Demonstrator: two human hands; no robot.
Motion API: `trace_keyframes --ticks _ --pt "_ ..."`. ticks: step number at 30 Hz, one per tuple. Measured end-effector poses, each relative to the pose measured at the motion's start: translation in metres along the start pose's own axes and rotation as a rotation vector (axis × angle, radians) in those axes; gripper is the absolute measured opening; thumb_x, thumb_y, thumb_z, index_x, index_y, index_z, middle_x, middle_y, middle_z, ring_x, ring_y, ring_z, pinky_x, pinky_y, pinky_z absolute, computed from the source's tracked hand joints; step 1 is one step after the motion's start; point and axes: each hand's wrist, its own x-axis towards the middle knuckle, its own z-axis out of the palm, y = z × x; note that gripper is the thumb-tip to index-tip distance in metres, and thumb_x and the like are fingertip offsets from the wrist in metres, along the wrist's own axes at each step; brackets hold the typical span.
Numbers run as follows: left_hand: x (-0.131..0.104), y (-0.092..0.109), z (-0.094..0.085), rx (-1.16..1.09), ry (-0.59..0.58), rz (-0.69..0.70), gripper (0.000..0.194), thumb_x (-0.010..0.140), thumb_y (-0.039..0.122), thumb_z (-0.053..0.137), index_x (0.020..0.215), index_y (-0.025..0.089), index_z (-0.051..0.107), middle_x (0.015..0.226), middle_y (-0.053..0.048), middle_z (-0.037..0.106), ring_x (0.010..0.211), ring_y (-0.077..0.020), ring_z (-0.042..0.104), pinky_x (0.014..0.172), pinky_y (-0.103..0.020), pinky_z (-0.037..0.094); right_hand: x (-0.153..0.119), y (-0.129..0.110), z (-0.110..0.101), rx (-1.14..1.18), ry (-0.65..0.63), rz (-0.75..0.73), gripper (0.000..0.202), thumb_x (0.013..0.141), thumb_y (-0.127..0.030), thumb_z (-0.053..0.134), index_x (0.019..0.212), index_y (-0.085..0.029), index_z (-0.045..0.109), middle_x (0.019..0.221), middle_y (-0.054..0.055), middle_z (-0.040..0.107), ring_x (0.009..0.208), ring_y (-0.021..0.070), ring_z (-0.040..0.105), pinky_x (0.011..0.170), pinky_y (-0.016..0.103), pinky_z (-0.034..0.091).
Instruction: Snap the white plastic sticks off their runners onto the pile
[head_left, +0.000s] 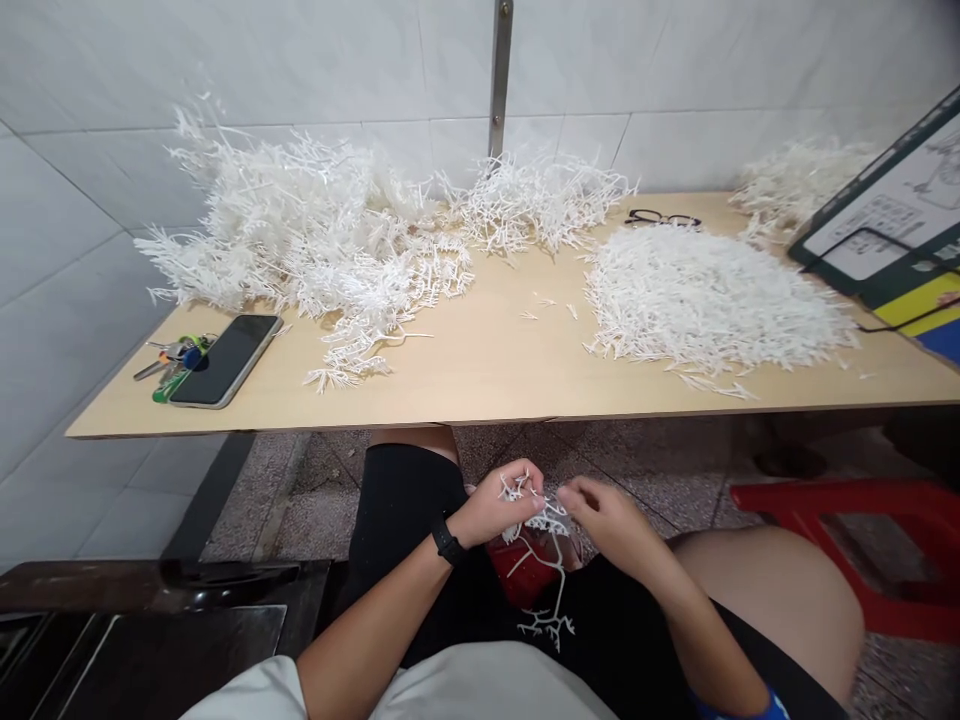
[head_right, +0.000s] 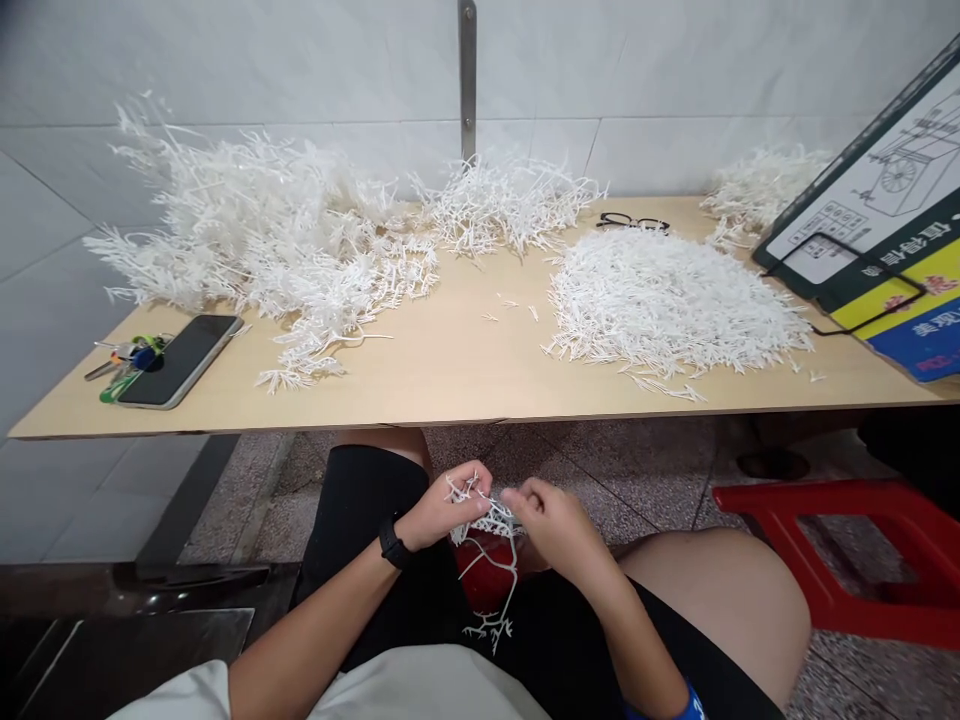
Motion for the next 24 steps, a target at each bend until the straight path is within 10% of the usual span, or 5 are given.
trace_keyframes --ticks 4,10,24 --pt "-0.001 0.004 0.003 0.142 0.004 0.022 0.034 0.076 0.042 0.067 0.086 0.014 0.050 0.069 0.004 0.041 0.061 -0.0066 0.035 0.059 -0.020 0.029 0.001 0.011 0.012 0.399 -0.265 0.110 0.037 0.085 -0.052 0.052 0.069 -0.018 0.050 0.056 -0.005 0.044 0.051 0.0097 0.040 0.048 0.023 0.030" --pt "0.000 0.005 0.004 0.181 0.016 0.043 0.033 0.078 0.041 0.065 0.094 0.015 0.052 0.070 0.005 0.040 0.060 -0.0067 0.034 0.058 -0.020 0.029 -0.005 0.016 0.015 0.668 -0.320 0.113 0.036 0.085 -0.053 0.054 0.091 -0.018 0.054 0.060 -0.005 0.046 0.051 0.0083 0.038 0.048 0.021 0.027" --pt "0.003 0.004 0.005 0.634 -0.076 0.113 0.019 0.084 0.034 0.055 0.082 0.015 0.060 0.077 -0.001 0.057 0.074 -0.0127 0.049 0.069 -0.024 0.035 0.009 0.035 0.015 0.472 -0.241 -0.016 0.051 0.083 -0.061 0.050 0.059 -0.019 0.038 0.056 -0.005 0.033 0.053 0.0084 0.029 0.049 0.024 0.022"
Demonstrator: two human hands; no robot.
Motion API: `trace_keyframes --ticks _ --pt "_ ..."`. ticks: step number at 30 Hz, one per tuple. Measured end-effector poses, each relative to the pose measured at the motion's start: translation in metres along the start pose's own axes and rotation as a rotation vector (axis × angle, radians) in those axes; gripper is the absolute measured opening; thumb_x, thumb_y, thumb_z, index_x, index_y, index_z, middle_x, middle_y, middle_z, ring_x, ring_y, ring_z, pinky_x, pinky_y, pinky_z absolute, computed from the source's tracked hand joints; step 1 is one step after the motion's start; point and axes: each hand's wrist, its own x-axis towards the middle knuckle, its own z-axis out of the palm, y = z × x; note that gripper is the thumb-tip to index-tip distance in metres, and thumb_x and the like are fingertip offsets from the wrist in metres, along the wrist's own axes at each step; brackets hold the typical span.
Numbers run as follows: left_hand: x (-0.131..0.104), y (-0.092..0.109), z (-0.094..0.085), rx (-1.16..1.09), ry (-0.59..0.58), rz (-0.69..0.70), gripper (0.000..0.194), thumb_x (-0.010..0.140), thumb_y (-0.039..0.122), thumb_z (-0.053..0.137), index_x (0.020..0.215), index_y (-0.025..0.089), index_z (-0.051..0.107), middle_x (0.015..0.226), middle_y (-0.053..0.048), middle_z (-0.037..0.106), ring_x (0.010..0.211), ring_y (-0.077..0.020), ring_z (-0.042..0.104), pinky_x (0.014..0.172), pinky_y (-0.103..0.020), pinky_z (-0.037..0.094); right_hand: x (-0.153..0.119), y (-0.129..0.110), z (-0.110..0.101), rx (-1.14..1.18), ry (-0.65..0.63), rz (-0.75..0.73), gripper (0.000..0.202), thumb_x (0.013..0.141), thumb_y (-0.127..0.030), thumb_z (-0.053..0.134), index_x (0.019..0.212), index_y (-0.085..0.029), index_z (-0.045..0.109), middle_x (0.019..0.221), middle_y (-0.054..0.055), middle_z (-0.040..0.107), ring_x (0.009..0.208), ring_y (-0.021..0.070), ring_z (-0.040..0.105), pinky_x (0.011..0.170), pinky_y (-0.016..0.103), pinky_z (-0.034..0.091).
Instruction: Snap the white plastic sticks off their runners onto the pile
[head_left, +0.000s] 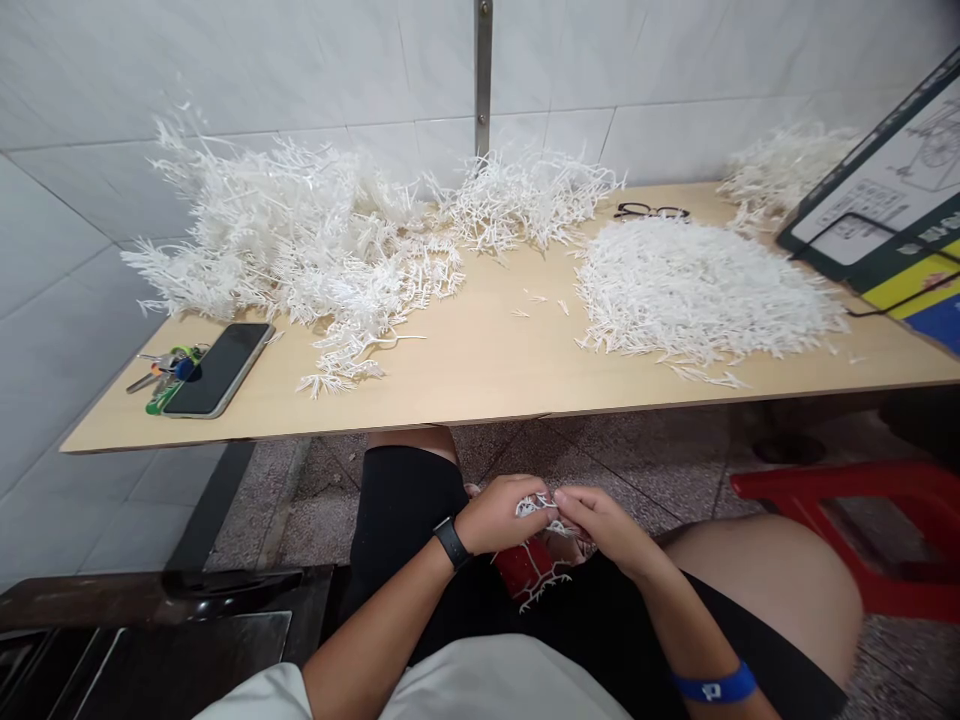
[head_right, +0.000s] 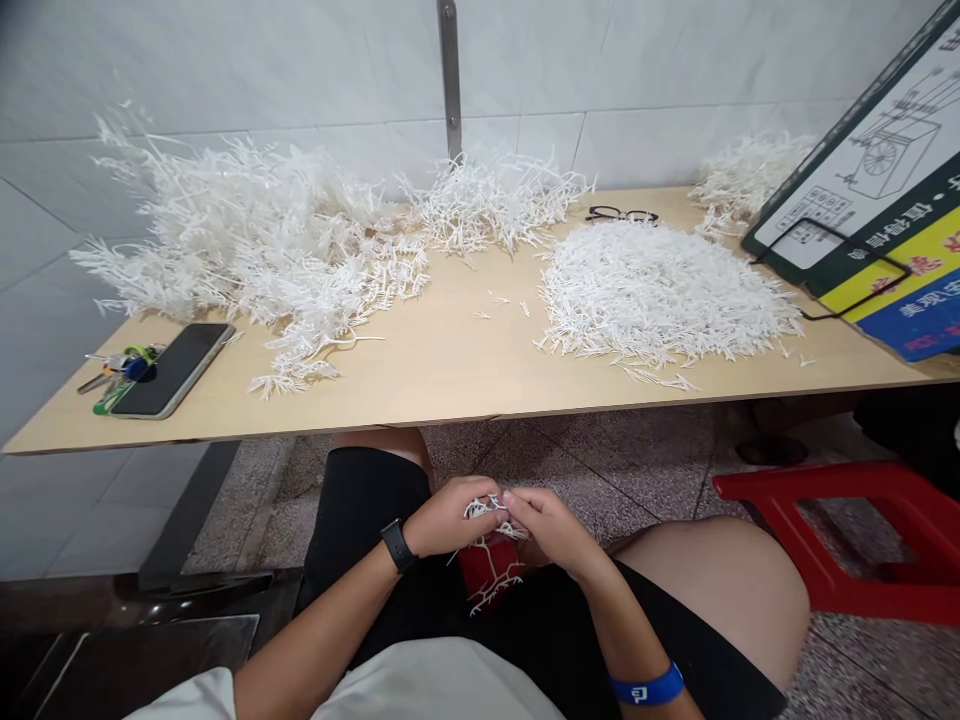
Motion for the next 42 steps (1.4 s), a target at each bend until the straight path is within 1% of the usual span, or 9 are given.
trace_keyframes --ticks 3,7,13,18,21,24,28,35,42 --pt "0.001 -0.004 0.002 -0.134 -0.108 -0.011 0.031 0.085 0.041 0.052 0.068 0.015 0.054 0.068 0.000 0.051 0.067 -0.0111 0.044 0.065 -0.024 0.032 -0.001 0.004 0.002 0.053 -0.033 0.025 0.052 0.083 -0.062 0.050 0.056 -0.019 0.036 0.053 -0.006 0.029 0.050 0.0076 0.025 0.048 0.024 0.019" --pt "0.000 -0.006 0.011 -0.675 -0.221 -0.165 0.042 0.075 0.050 0.062 0.059 0.015 0.046 0.057 0.003 0.038 0.056 -0.0079 0.034 0.055 -0.023 0.027 -0.006 0.006 0.005 0.231 -0.234 0.019 0.054 0.085 -0.062 0.048 0.054 -0.019 0.036 0.048 -0.006 0.032 0.046 0.0072 0.025 0.047 0.025 0.018" --pt "0.002 0.001 0.014 -1.488 0.032 -0.199 0.035 0.071 0.026 0.064 0.057 0.017 0.033 0.055 0.005 0.027 0.048 -0.0064 0.030 0.048 -0.021 0.024 -0.010 0.002 0.009 0.477 -0.212 -0.182 0.050 0.089 -0.053 0.048 0.053 -0.021 0.033 0.047 -0.004 0.035 0.047 0.0102 0.031 0.051 0.028 0.026" --pt "0.006 -0.002 0.005 -1.486 0.193 -0.186 0.030 0.076 0.026 0.063 0.064 0.017 0.037 0.060 0.004 0.034 0.052 -0.0066 0.036 0.050 -0.020 0.029 -0.017 -0.028 0.002 0.323 -0.052 -0.247 0.037 0.094 -0.043 0.042 0.064 -0.020 0.041 0.060 -0.002 0.040 0.057 0.0131 0.038 0.056 0.029 0.032" --pt "0.006 -0.008 0.008 -1.359 0.252 -0.240 0.030 0.076 0.031 0.067 0.069 0.016 0.042 0.063 0.004 0.040 0.053 -0.0059 0.038 0.051 -0.020 0.030 -0.011 -0.074 -0.020 -0.030 0.136 -0.370 0.031 0.094 -0.039 0.043 0.070 -0.020 0.048 0.067 0.001 0.046 0.065 0.0148 0.044 0.063 0.030 0.037" --pt "0.006 -0.009 0.013 -1.229 0.266 -0.258 0.032 0.075 0.037 0.069 0.074 0.016 0.046 0.062 0.004 0.043 0.051 -0.0051 0.038 0.050 -0.019 0.029 0.004 -0.121 -0.045 -0.388 0.568 -0.521 0.016 0.090 -0.035 0.049 0.086 -0.021 0.056 0.081 0.003 0.054 0.077 0.0172 0.050 0.071 0.031 0.041" --pt "0.005 -0.007 0.013 -1.103 0.314 -0.280 0.036 0.075 0.045 0.068 0.076 0.017 0.046 0.058 0.006 0.040 0.046 -0.0044 0.035 0.048 -0.019 0.028 0.011 -0.140 -0.040 -0.698 0.912 -0.611 0.018 0.085 -0.032 0.056 0.099 -0.021 0.058 0.097 0.006 0.059 0.086 0.0200 0.053 0.076 0.033 0.043" --pt "0.005 -0.010 0.007 -0.869 0.307 -0.248 0.037 0.078 0.051 0.062 0.074 0.016 0.049 0.061 0.004 0.043 0.056 -0.0079 0.039 0.056 -0.021 0.032 -0.003 -0.063 0.024 -0.823 0.417 -0.437 0.021 0.090 -0.040 0.050 0.088 -0.020 0.056 0.082 0.006 0.060 0.078 0.0193 0.055 0.070 0.030 0.042" --pt "0.002 -0.009 -0.003 -0.602 0.237 -0.165 0.036 0.081 0.048 0.060 0.070 0.014 0.052 0.070 0.000 0.048 0.067 -0.0107 0.041 0.065 -0.022 0.033 0.004 -0.024 0.033 -0.536 0.132 -0.259 0.030 0.095 -0.040 0.040 0.082 -0.020 0.058 0.081 0.006 0.062 0.075 0.0190 0.053 0.070 0.030 0.039"
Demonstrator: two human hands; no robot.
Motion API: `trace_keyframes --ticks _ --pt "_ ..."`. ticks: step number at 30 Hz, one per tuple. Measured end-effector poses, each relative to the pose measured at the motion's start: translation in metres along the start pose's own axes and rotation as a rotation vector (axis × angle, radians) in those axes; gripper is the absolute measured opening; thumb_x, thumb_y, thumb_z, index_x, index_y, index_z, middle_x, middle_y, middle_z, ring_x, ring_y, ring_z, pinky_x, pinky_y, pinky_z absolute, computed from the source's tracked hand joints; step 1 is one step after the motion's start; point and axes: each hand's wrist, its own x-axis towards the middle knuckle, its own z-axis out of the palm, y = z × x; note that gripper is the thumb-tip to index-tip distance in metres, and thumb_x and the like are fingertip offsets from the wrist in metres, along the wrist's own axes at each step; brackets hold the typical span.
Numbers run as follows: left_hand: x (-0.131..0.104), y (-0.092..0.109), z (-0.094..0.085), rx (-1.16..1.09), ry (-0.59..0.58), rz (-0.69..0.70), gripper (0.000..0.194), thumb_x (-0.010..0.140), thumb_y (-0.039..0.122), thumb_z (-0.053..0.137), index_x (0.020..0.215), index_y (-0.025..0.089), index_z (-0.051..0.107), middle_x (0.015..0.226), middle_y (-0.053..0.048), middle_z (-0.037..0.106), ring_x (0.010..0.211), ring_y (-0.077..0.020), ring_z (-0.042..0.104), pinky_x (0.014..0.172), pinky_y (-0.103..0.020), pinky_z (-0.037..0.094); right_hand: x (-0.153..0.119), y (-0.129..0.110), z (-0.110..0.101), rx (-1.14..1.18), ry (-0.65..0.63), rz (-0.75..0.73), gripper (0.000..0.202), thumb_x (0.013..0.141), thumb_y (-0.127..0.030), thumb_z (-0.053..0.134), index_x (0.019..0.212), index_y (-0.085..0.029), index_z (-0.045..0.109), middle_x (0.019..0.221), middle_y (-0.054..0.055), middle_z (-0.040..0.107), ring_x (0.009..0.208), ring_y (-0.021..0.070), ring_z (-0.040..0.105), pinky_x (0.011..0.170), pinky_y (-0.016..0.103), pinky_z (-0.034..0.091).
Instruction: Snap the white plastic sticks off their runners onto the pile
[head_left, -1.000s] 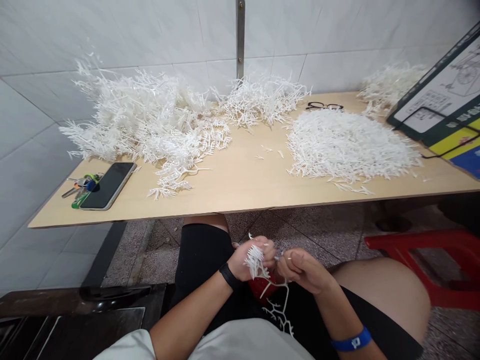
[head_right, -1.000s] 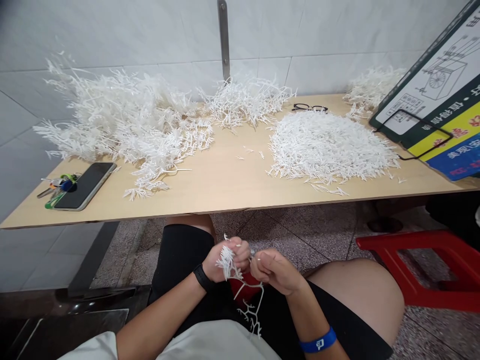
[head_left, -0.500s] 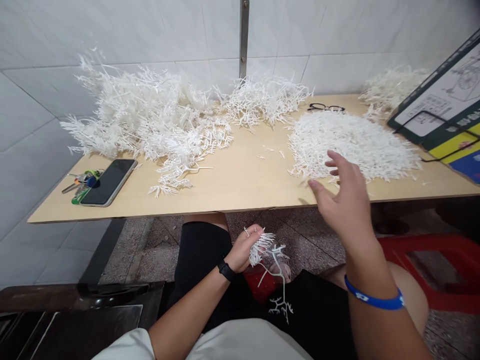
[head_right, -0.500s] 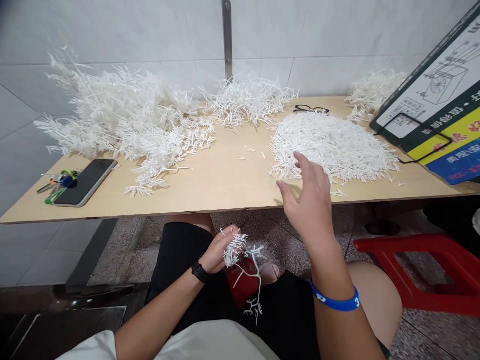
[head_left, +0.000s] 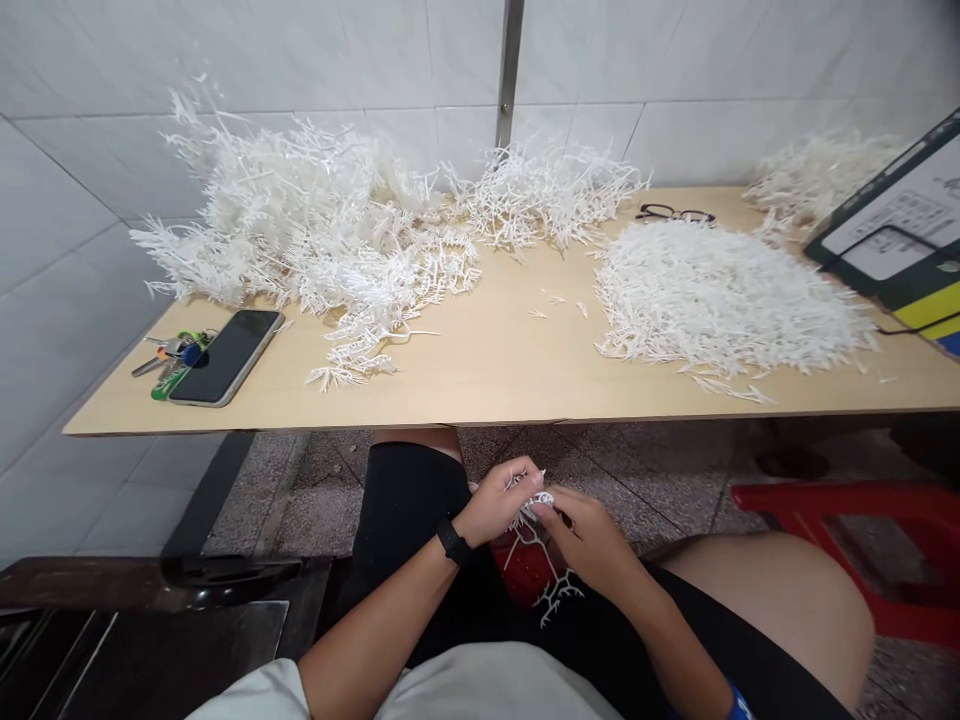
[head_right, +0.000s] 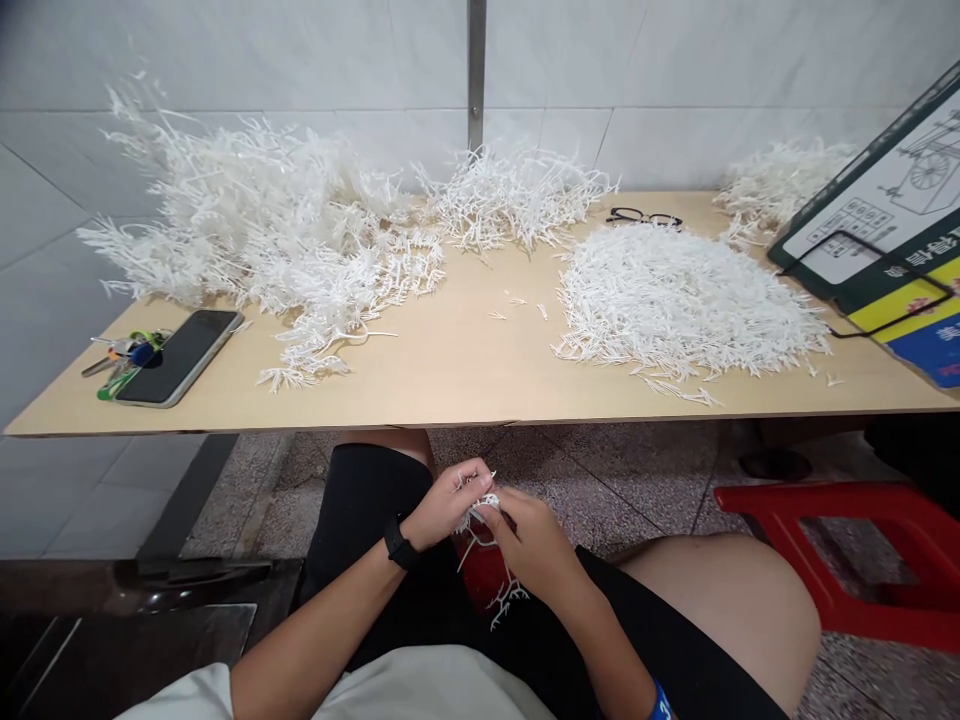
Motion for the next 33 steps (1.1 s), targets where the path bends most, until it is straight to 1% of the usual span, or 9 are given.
trace_keyframes --ticks 5,10,16,19,23,24,26,29,33 --pt "-0.003 -0.002 0.006 -0.488 -0.113 -0.136 0.038 0.078 0.046 0.064 0.068 0.016 0.042 0.062 0.003 0.040 0.052 -0.0067 0.032 0.052 -0.021 0.025 -0.006 0.000 0.008 0.327 -0.031 0.039 0.043 0.095 -0.045 0.037 0.062 -0.019 0.044 0.062 0.000 0.047 0.062 0.0145 0.043 0.060 0.028 0.033" --pt "-0.006 -0.004 0.012 -0.850 -0.172 -0.218 0.037 0.074 0.032 0.070 0.067 0.017 0.037 0.059 0.004 0.034 0.050 -0.0064 0.032 0.051 -0.020 0.026 -0.010 0.007 0.012 0.474 -0.012 -0.029 0.042 0.094 -0.044 0.040 0.062 -0.019 0.043 0.065 0.001 0.043 0.065 0.0152 0.040 0.064 0.030 0.032" --pt "-0.001 0.002 0.005 -1.137 -0.024 -0.177 0.028 0.079 0.023 0.066 0.072 0.016 0.040 0.060 0.006 0.026 0.052 -0.0056 0.032 0.049 -0.016 0.027 -0.017 -0.004 -0.007 0.709 0.010 -0.137 0.047 0.094 -0.052 0.035 0.059 -0.021 0.038 0.059 0.002 0.042 0.060 0.0164 0.040 0.060 0.033 0.033" --pt "0.003 -0.002 0.007 -1.013 0.017 -0.152 0.032 0.077 0.024 0.069 0.070 0.017 0.039 0.061 0.004 0.033 0.054 -0.0063 0.036 0.047 -0.016 0.027 -0.008 -0.030 -0.047 0.511 0.174 -0.192 0.041 0.095 -0.045 0.038 0.063 -0.021 0.045 0.064 0.004 0.047 0.064 0.0178 0.046 0.062 0.034 0.037" --pt "0.004 -0.012 0.014 -0.811 0.081 -0.161 0.036 0.073 0.035 0.073 0.073 0.016 0.043 0.066 0.003 0.045 0.055 -0.0052 0.039 0.051 -0.018 0.032 0.038 -0.045 -0.123 -0.146 0.626 -0.143 0.024 0.095 -0.032 0.040 0.088 -0.022 0.061 0.083 0.008 0.059 0.077 0.0203 0.053 0.073 0.036 0.039" --pt "0.004 -0.014 0.014 -0.782 0.095 -0.172 0.036 0.071 0.036 0.075 0.076 0.015 0.046 0.068 0.003 0.048 0.056 -0.0052 0.041 0.052 -0.018 0.034 0.052 -0.040 -0.140 -0.346 0.658 -0.122 0.021 0.092 -0.027 0.043 0.097 -0.021 0.063 0.091 0.010 0.061 0.080 0.0219 0.055 0.075 0.037 0.040" --pt "0.004 -0.017 0.014 -0.739 0.129 -0.187 0.038 0.068 0.038 0.077 0.082 0.015 0.050 0.073 0.002 0.052 0.059 -0.0057 0.046 0.057 -0.019 0.037 0.077 -0.024 -0.162 -0.606 0.599 -0.046 0.039 0.086 -0.024 0.048 0.124 -0.016 0.053 0.101 0.015 0.062 0.085 0.0274 0.058 0.074 0.040 0.041" --pt "0.004 -0.018 0.012 -0.671 0.154 -0.195 0.038 0.067 0.039 0.078 0.083 0.014 0.054 0.073 0.002 0.053 0.061 -0.0059 0.048 0.061 -0.020 0.038 0.088 -0.003 -0.163 -0.730 0.663 -0.065 0.048 0.087 -0.023 0.043 0.133 -0.010 0.047 0.101 0.018 0.065 0.083 0.0292 0.061 0.071 0.041 0.043" --pt "0.006 -0.018 0.010 -0.650 0.140 -0.195 0.039 0.065 0.038 0.079 0.083 0.013 0.055 0.070 0.002 0.054 0.060 -0.0060 0.048 0.060 -0.020 0.036 0.051 -0.006 -0.106 -0.615 0.932 -0.198 0.027 0.092 -0.030 0.045 0.093 -0.015 0.068 0.085 0.010 0.069 0.077 0.0229 0.063 0.071 0.034 0.044"
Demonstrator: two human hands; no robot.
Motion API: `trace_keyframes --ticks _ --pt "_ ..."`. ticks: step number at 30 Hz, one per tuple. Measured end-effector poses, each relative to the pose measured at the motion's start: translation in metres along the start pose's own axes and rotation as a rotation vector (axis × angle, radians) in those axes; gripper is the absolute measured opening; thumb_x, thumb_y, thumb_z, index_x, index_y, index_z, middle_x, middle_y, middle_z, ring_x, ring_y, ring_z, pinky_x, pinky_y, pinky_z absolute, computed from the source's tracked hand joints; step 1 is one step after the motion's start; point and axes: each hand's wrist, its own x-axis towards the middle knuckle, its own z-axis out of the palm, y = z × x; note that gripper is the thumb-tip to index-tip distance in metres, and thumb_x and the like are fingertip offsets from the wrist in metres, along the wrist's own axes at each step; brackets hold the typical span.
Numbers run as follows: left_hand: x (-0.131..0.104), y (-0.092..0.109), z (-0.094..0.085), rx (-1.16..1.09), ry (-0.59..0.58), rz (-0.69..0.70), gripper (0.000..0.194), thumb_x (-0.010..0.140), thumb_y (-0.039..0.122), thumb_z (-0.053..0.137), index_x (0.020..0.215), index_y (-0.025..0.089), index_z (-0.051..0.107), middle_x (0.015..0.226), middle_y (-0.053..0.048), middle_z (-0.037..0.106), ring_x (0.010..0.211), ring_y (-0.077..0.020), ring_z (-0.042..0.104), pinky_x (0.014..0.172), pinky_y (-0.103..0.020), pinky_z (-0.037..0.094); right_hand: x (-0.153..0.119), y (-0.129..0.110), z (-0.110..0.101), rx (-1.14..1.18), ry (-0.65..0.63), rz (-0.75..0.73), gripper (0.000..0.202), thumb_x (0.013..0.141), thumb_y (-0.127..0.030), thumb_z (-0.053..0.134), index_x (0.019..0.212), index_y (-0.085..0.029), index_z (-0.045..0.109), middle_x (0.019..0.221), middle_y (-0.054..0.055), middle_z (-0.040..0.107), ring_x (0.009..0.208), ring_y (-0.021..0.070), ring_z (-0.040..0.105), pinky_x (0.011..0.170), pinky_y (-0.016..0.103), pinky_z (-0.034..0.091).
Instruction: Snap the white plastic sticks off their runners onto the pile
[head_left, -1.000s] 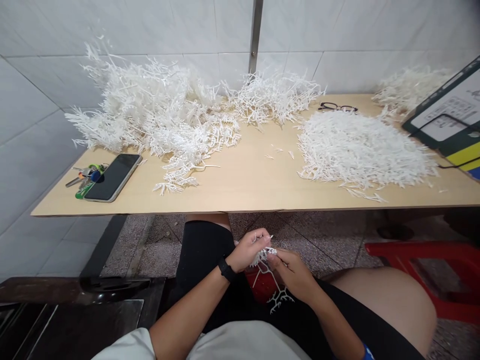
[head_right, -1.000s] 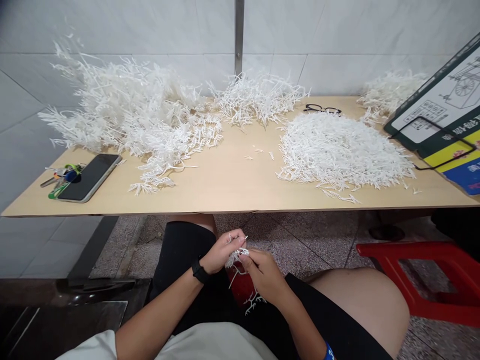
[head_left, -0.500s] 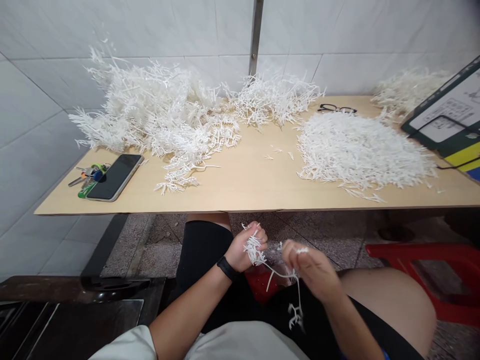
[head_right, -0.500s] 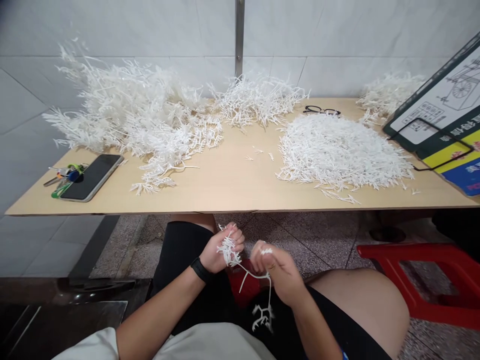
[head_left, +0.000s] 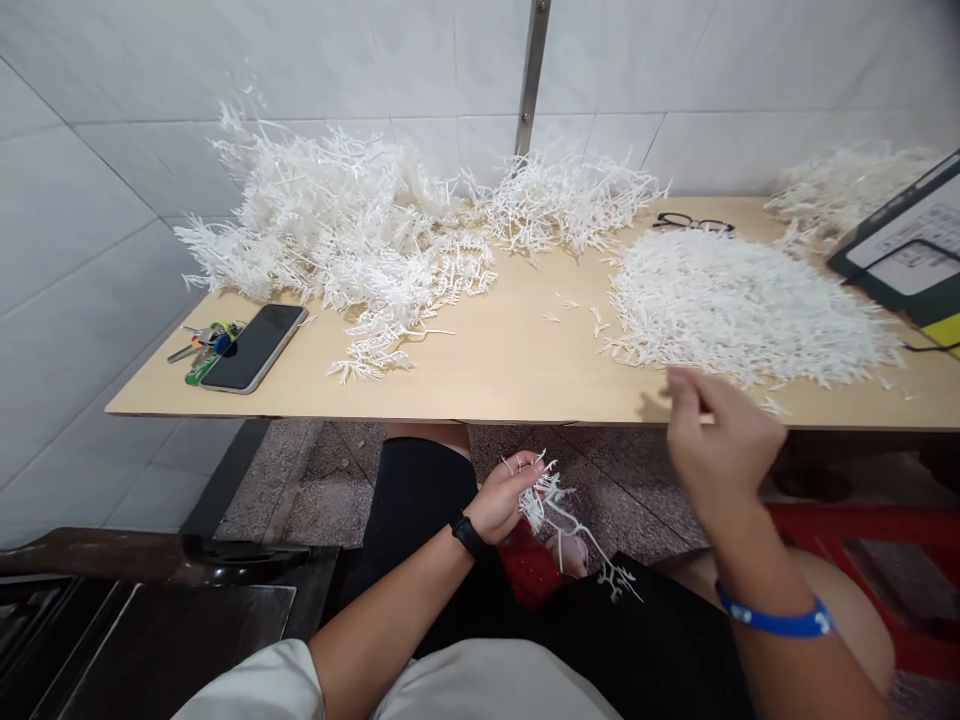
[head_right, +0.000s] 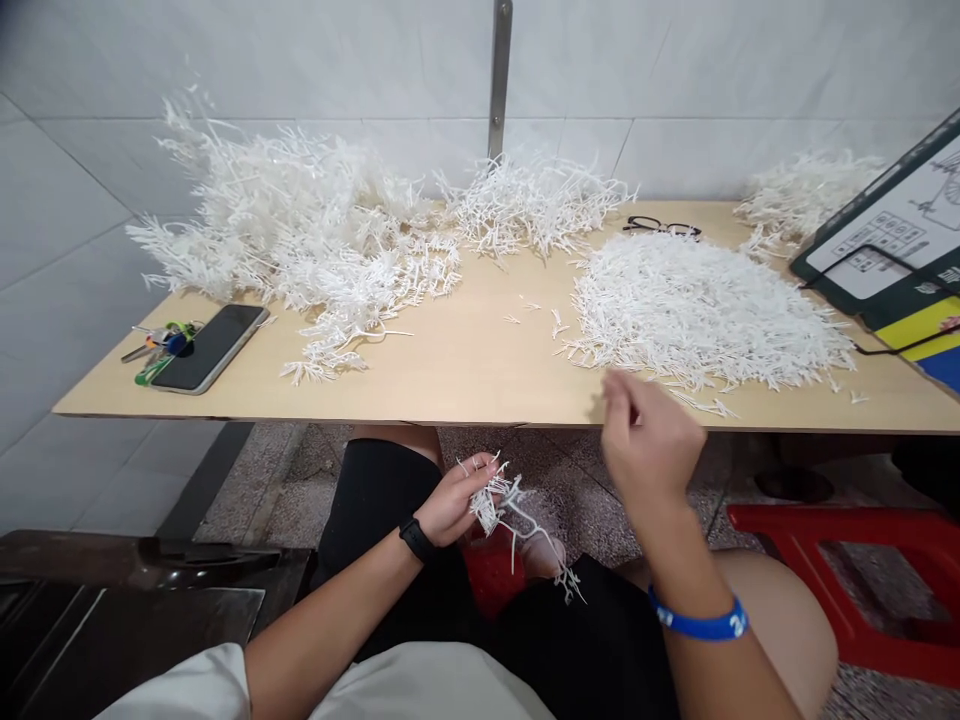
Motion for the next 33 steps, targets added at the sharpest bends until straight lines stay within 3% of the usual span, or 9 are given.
trace_keyframes --ticks 1,3,6,13,17,23,26,30,33 --pt "0.000 0.000 0.000 -0.004 -0.001 -0.004 0.040 0.065 0.038 0.080 0.083 0.013 0.054 0.069 0.002 0.054 0.059 -0.0061 0.048 0.059 -0.021 0.036 -0.019 -0.012 -0.002 0.067 -0.071 -0.006 0.026 0.092 -0.032 0.046 0.084 -0.017 0.067 0.077 0.007 0.068 0.072 0.0206 0.063 0.068 0.032 0.044" --pt "0.000 0.001 0.000 -0.006 0.002 -0.014 0.040 0.065 0.039 0.080 0.082 0.014 0.053 0.068 0.003 0.054 0.057 -0.0063 0.048 0.059 -0.021 0.036 -0.055 -0.032 -0.003 0.168 -0.368 -0.021 0.025 0.090 -0.038 0.052 0.079 -0.019 0.063 0.072 0.005 0.065 0.065 0.0174 0.060 0.063 0.029 0.042" --pt "0.000 0.000 0.001 0.014 0.009 -0.005 0.041 0.064 0.040 0.080 0.079 0.014 0.052 0.068 0.002 0.055 0.060 -0.0079 0.051 0.061 -0.022 0.037 -0.091 -0.044 0.009 0.189 -0.650 0.042 0.028 0.084 -0.047 0.059 0.091 -0.021 0.060 0.077 0.004 0.064 0.068 0.0183 0.059 0.062 0.028 0.040" --pt "0.003 0.001 0.000 0.263 0.106 0.146 0.043 0.065 0.049 0.075 0.069 0.014 0.051 0.060 0.003 0.052 0.056 -0.0063 0.044 0.057 -0.020 0.033 -0.112 -0.030 0.034 0.330 -0.834 -0.051 0.032 0.096 -0.038 0.037 0.081 -0.020 0.059 0.078 0.007 0.064 0.074 0.0196 0.057 0.067 0.030 0.037" --pt "0.002 -0.002 0.002 0.271 0.124 0.207 0.040 0.069 0.047 0.074 0.067 0.015 0.050 0.058 0.003 0.050 0.053 -0.0059 0.043 0.054 -0.019 0.033 -0.121 -0.034 0.036 0.542 -0.832 0.069 0.037 0.096 -0.035 0.035 0.072 -0.020 0.057 0.069 0.005 0.060 0.065 0.0169 0.051 0.064 0.030 0.035" --pt "-0.002 0.002 0.004 -0.374 -0.059 -0.044 0.034 0.081 0.029 0.065 0.066 0.016 0.037 0.059 0.005 0.035 0.045 -0.0023 0.030 0.043 -0.014 0.030 -0.142 -0.050 0.034 0.967 -0.662 0.439 0.045 0.093 -0.050 0.036 0.060 -0.020 0.043 0.055 -0.001 0.039 0.053 0.0136 0.036 0.053 0.028 0.029" --pt "0.001 0.008 0.003 -0.496 -0.081 -0.064 0.030 0.085 0.023 0.060 0.066 0.015 0.038 0.061 0.004 0.032 0.049 -0.0024 0.032 0.043 -0.011 0.028 -0.140 -0.062 0.023 1.062 -0.687 0.412 0.045 0.094 -0.049 0.036 0.060 -0.021 0.040 0.057 0.000 0.039 0.055 0.0137 0.037 0.054 0.029 0.030" --pt "0.002 0.010 0.002 -0.545 -0.074 -0.085 0.023 0.088 0.023 0.056 0.072 0.014 0.042 0.064 0.004 0.034 0.051 -0.0030 0.033 0.046 -0.011 0.032 -0.090 -0.065 -0.007 1.018 -0.501 0.273 0.039 0.097 -0.041 0.033 0.066 -0.020 0.046 0.064 0.002 0.046 0.062 0.0152 0.045 0.060 0.030 0.036" --pt "-0.002 0.015 0.001 -0.632 -0.130 -0.157 0.022 0.091 0.022 0.050 0.072 0.014 0.041 0.066 0.003 0.035 0.050 -0.0027 0.032 0.045 -0.011 0.032 -0.019 -0.046 -0.025 0.600 -0.212 0.189 0.031 0.096 -0.034 0.035 0.074 -0.020 0.052 0.071 0.003 0.053 0.068 0.0161 0.050 0.067 0.030 0.040"
